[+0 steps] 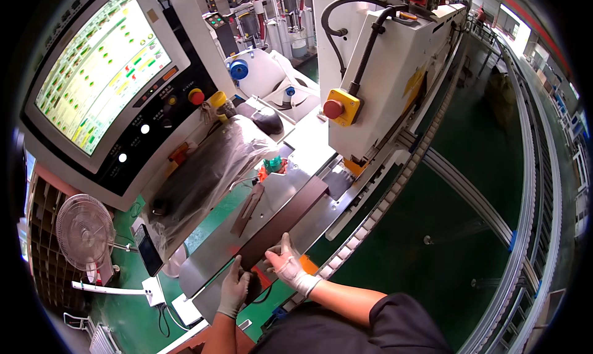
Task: The person picks up wooden strips from a stack, places them into a machine for processing, and luego picks up smaller wooden pieces to check them before placing them back.
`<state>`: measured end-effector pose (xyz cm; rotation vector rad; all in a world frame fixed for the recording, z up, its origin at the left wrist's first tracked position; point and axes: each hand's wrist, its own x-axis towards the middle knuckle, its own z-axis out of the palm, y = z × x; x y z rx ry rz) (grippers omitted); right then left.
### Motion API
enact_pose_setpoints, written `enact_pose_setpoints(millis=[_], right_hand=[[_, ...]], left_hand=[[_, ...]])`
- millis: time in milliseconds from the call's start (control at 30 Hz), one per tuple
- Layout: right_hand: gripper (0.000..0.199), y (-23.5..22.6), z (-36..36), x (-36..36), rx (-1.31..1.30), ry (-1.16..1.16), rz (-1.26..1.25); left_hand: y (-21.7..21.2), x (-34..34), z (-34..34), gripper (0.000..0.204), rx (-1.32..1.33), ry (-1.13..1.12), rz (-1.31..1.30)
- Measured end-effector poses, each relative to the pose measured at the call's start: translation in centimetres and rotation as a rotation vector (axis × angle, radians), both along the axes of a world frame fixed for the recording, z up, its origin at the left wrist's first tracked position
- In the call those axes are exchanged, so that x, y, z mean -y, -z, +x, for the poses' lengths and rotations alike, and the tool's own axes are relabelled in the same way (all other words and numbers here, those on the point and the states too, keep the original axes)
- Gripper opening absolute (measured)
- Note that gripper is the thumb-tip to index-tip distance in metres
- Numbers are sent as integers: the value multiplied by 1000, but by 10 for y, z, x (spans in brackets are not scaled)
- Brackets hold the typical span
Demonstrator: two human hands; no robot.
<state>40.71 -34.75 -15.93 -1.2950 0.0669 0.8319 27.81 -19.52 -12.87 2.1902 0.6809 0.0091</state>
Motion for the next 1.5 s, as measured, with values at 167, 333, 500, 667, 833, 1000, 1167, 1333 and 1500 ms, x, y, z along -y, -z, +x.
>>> enact_pose_setpoints(millis=[167, 333, 500, 667, 833, 1000, 1167, 1333, 1500], right_hand=[[105, -33, 72, 39, 309, -149, -268], [106, -10, 141, 47, 273, 106, -333], [97, -9, 176, 56, 80, 303, -124], [92, 3, 179, 62, 117, 377, -130], [93, -9, 172, 56, 59, 386, -77], [93, -17, 171, 58, -25, 427, 53], [92, -23, 184, 62, 14, 396, -66], [89, -11, 189, 65, 65, 434, -70], [85, -4, 194, 66, -3, 449, -75]], left_hand=[[-4, 17, 71, 36, 119, 427, -109], [29, 38, 162, 33, 162, 517, -180], [46, 43, 218, 28, 13, 378, -704], [22, 59, 186, 22, 274, 333, -520], [4, 39, 88, 25, 406, 329, 13], [5, 19, -8, 26, 298, 210, 396], [23, 5, -36, 25, 333, -6, 384], [16, 7, -33, 24, 289, -12, 400], [18, 6, -34, 24, 311, -6, 402]])
